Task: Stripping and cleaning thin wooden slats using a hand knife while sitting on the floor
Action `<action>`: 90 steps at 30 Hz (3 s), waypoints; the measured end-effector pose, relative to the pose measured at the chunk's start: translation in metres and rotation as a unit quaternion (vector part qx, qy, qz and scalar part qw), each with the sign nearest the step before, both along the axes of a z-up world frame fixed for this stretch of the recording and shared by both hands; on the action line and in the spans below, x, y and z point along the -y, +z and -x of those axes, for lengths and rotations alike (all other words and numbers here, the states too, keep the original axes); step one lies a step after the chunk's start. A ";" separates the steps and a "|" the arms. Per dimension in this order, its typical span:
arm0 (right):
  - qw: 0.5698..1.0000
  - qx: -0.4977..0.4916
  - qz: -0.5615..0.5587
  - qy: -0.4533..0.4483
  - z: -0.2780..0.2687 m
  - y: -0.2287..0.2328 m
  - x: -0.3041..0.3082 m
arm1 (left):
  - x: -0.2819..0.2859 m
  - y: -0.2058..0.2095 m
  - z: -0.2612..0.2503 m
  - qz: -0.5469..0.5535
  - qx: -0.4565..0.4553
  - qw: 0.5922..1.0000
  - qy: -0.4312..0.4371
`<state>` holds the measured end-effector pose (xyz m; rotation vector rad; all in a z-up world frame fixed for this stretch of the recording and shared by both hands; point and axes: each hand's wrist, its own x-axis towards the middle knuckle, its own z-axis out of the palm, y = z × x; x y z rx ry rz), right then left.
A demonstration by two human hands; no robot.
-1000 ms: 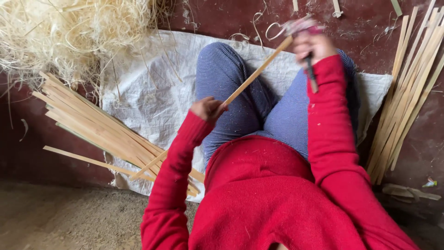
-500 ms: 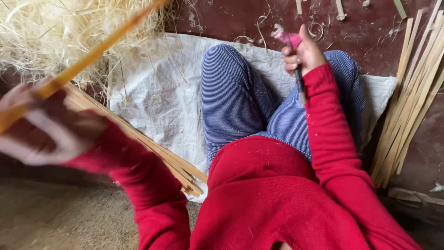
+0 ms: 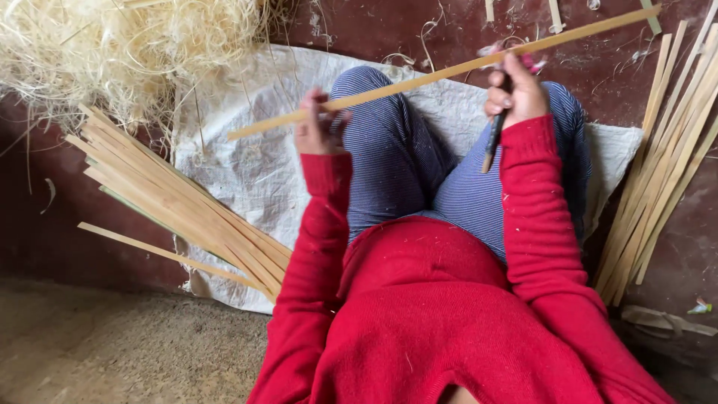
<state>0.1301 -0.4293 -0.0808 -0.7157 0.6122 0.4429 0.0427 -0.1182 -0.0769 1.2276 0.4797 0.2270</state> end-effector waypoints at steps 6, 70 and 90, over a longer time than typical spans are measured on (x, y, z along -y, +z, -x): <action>0.998 -0.018 0.050 -0.039 -0.001 -0.028 0.020 | -0.042 -0.005 -0.004 0.038 0.014 0.973 0.228; 0.953 0.056 -0.138 -0.263 0.089 -0.130 0.142 | 0.268 -0.107 -0.246 -0.526 -0.105 0.474 -0.698; 0.961 0.092 -0.097 -0.243 0.078 -0.114 0.132 | -0.215 -0.211 -0.307 -0.598 -0.430 0.658 -0.154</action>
